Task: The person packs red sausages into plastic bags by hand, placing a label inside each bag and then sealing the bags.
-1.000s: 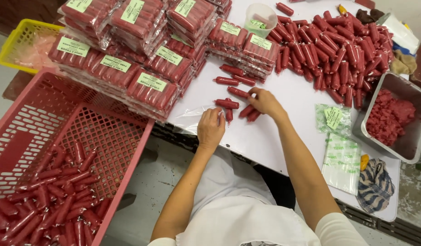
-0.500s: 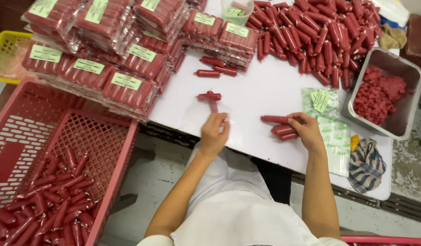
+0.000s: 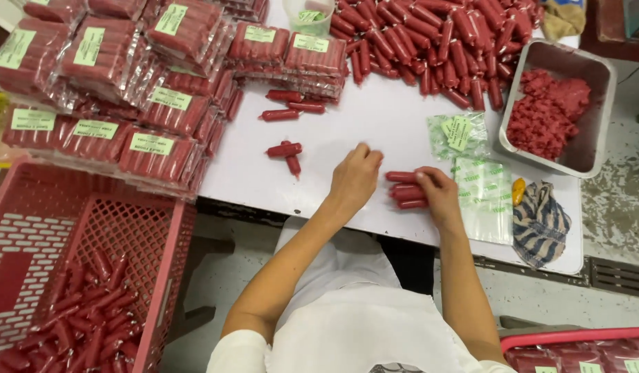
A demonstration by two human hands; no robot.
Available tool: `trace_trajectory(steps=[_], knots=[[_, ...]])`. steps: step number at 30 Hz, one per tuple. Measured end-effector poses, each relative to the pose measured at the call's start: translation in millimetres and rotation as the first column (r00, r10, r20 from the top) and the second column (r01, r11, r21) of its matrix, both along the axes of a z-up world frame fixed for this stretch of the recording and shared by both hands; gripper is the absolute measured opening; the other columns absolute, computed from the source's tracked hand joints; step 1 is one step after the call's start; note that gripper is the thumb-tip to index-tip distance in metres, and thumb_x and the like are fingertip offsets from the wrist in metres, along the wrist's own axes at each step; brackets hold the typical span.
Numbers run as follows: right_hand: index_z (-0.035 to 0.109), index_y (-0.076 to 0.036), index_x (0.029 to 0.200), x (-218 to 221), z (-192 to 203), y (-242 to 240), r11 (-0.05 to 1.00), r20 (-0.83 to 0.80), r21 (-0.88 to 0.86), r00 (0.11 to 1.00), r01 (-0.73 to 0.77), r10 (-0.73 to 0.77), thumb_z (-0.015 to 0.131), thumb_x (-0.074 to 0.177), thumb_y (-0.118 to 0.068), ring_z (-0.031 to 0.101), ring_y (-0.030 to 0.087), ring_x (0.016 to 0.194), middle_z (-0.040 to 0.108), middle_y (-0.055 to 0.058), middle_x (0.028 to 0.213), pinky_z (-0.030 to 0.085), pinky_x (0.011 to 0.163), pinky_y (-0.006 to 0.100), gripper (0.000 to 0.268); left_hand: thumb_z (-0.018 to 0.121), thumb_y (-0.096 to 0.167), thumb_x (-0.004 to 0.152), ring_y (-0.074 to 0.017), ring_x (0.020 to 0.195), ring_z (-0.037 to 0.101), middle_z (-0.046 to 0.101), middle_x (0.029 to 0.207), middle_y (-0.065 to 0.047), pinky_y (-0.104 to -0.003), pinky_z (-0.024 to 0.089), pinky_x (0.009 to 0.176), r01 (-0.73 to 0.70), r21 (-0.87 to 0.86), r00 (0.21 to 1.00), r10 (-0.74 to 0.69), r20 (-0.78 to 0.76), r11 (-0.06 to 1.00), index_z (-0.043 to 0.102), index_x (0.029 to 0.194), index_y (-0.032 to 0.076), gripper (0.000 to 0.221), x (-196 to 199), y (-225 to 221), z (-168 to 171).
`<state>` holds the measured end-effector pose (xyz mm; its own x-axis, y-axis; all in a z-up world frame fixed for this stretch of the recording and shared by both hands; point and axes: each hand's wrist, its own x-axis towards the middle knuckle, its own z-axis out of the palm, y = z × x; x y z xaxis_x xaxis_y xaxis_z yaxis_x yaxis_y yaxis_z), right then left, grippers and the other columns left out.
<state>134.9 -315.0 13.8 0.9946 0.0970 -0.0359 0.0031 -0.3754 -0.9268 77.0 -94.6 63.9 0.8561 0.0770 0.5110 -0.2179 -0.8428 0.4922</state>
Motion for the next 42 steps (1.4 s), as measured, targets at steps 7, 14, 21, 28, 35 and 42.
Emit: trace_trajectory(steps=[7, 14, 21, 28, 35, 42], knots=[[0.066, -0.021, 0.104, -67, 83, 5, 0.648, -0.302, 0.736, 0.952, 0.197, 0.053, 0.074, 0.095, -0.022, 0.072, 0.022, 0.097, 0.068, 0.004, 0.104, 0.056, 0.077, 0.028, 0.012, 0.061, 0.005, 0.091, -0.0208, 0.063, 0.059, 0.047, 0.079, 0.0, -0.033, 0.05, 0.054, 0.018, 0.184, 0.991, -0.042, 0.126, 0.983, 0.06, 0.096, 0.014, 0.01, 3, -32, -55], [0.062, -0.014, 0.121, -76, 21, 14, 0.554, -0.22, 0.828, 0.957, 0.081, 0.189, 0.082, 0.075, -0.007, 0.067, 0.038, 0.107, 0.065, 0.016, 0.124, 0.062, 0.067, 0.037, 0.05, 0.063, 0.015, 0.093, -0.0372, 0.073, 0.071, 0.065, 0.078, -0.011, -0.049, 0.057, 0.059, 0.064, -0.155, 0.925, -0.117, -0.361, 0.986, 0.063, 0.107, 0.01, 0.015, 16, -39, -109], [0.058, -0.011, 0.117, -69, 9, 48, 0.973, -0.051, 0.184, 0.987, -0.139, 0.15, 0.073, 0.085, 0.005, 0.067, 0.034, 0.11, 0.061, 0.01, 0.136, 0.057, 0.087, 0.044, 0.038, 0.061, 0.011, 0.095, -0.028, 0.053, 0.068, 0.071, 0.073, -0.022, -0.037, 0.055, 0.043, -0.154, -0.747, 0.786, -0.378, -0.49, 0.647, 0.078, 0.104, 0.0, 0.022, 49, 33, -89], [0.066, -0.016, 0.124, -51, 20, 48, 0.983, -0.127, -0.028, 0.976, -0.184, 0.179, 0.078, 0.08, -0.002, 0.071, 0.029, 0.105, 0.07, 0.014, 0.116, 0.059, 0.086, 0.038, 0.047, 0.063, 0.004, 0.092, -0.0252, 0.072, 0.07, 0.06, 0.08, -0.007, -0.036, 0.06, 0.062, -0.191, -0.019, 0.979, 0.189, -0.077, 0.981, 0.066, 0.105, 0.007, 0.013, 7, 10, -47], [0.071, -0.012, 0.117, -57, 24, 38, 0.972, -0.058, -0.092, 0.976, -0.214, 0.209, 0.072, 0.081, 0.002, 0.068, 0.031, 0.105, 0.068, 0.013, 0.126, 0.06, 0.085, 0.044, 0.038, 0.074, 0.001, 0.08, -0.0307, 0.07, 0.068, 0.053, 0.079, -0.009, -0.042, 0.059, 0.053, -0.118, 0.142, 0.985, 0.134, -0.108, 0.983, 0.067, 0.093, 0.003, 0.015, 17, -7, -46], [0.064, 0.001, 0.13, -75, 4, 55, 0.69, -0.368, 0.676, 0.93, 0.258, 0.013, 0.068, 0.09, 0.001, 0.07, 0.02, 0.076, 0.062, 0.007, 0.091, 0.069, 0.073, 0.039, 0.04, 0.087, 0.02, 0.067, -0.0286, 0.072, 0.065, 0.055, 0.079, -0.009, -0.038, 0.058, 0.052, -0.085, 0.253, 0.995, 0.071, 0.067, 0.964, 0.071, 0.091, 0.006, 0.032, -21, -47, -39]])
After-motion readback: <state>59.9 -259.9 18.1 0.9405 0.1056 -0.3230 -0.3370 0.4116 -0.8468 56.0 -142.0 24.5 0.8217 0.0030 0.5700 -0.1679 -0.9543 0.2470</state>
